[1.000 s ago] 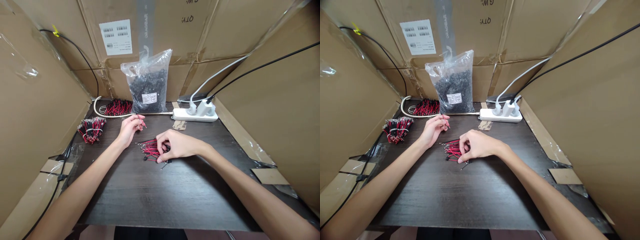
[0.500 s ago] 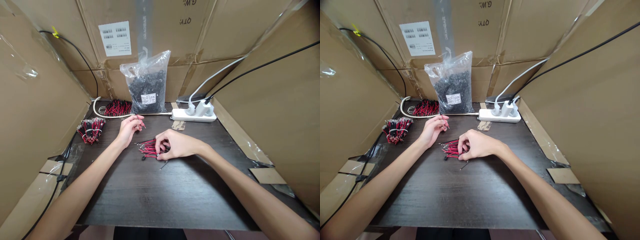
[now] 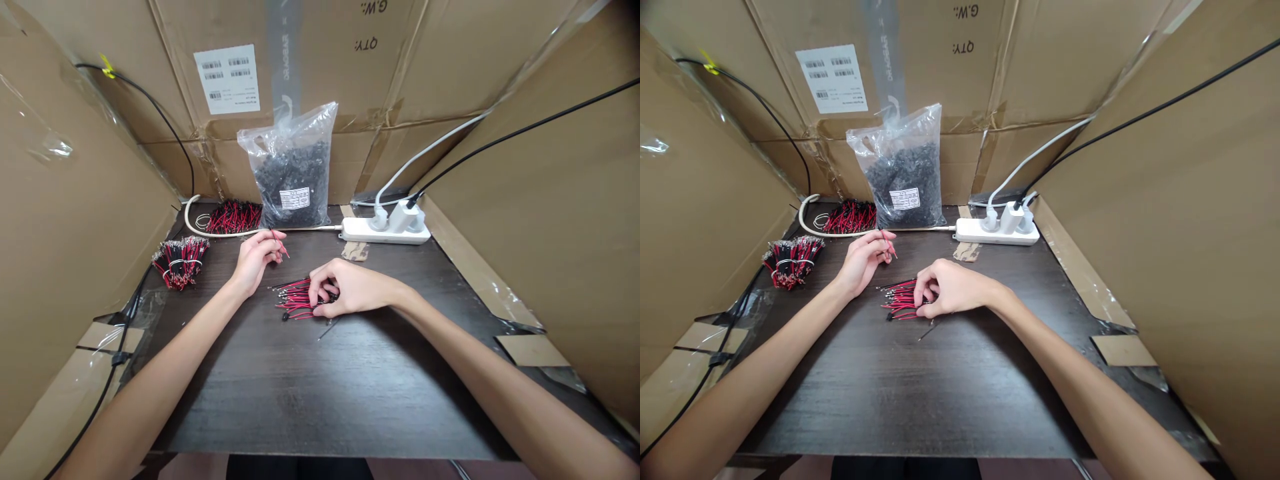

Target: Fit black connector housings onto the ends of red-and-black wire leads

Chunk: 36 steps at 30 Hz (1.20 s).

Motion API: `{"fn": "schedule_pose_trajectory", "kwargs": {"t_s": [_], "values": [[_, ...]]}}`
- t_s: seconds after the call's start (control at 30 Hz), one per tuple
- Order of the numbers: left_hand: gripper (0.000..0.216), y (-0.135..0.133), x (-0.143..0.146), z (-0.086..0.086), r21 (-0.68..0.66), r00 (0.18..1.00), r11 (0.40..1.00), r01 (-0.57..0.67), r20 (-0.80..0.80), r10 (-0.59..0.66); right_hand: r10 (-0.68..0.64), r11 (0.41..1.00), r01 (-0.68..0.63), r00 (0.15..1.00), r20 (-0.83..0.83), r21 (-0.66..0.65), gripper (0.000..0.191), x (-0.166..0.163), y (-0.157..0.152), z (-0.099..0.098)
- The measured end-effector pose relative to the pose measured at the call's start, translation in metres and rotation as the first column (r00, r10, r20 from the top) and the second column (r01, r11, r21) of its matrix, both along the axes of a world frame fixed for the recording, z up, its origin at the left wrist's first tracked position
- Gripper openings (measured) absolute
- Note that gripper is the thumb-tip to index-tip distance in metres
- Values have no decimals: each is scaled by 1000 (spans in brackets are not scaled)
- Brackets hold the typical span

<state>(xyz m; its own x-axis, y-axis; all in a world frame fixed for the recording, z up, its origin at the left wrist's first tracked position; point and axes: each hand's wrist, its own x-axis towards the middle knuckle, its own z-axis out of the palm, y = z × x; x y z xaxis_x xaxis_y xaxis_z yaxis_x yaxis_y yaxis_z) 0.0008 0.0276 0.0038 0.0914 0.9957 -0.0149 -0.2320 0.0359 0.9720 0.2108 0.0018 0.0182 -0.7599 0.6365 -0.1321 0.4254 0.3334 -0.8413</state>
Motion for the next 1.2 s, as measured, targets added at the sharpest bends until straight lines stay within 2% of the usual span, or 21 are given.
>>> {"fn": "schedule_pose_trajectory", "kwargs": {"t_s": [0.17, 0.33, 0.53, 0.63, 0.8, 1.2], "values": [[20, 0, 0, 0, -7, 1000, 1000, -19, -8, 19, 3, 998, -7, 998, -64, -59, 10, 1, 1, 2], [19, 1, -2, 1, -6, 999, 999, -47, -25, 47, -38, 990, 23, 994, -105, -142, 16, 2, 6, 3], [16, 4, -5, -1, 56, 978, 989, -138, -149, 145, -89, 964, 19, 963, -254, -265, 20, 5, 12, -4], [15, 5, -7, -2, 80, 956, 979, -185, -216, 198, -109, 954, 24, 956, -272, -298, 21, 6, 14, -6], [16, 7, -10, -3, 118, 935, 974, -195, -278, 221, -109, 946, 17, 957, -267, -324, 20, 6, 14, -6], [15, 10, -11, -7, 144, 938, 975, -168, -280, 203, -100, 938, -5, 954, -284, -347, 19, 7, 14, -8]]}}
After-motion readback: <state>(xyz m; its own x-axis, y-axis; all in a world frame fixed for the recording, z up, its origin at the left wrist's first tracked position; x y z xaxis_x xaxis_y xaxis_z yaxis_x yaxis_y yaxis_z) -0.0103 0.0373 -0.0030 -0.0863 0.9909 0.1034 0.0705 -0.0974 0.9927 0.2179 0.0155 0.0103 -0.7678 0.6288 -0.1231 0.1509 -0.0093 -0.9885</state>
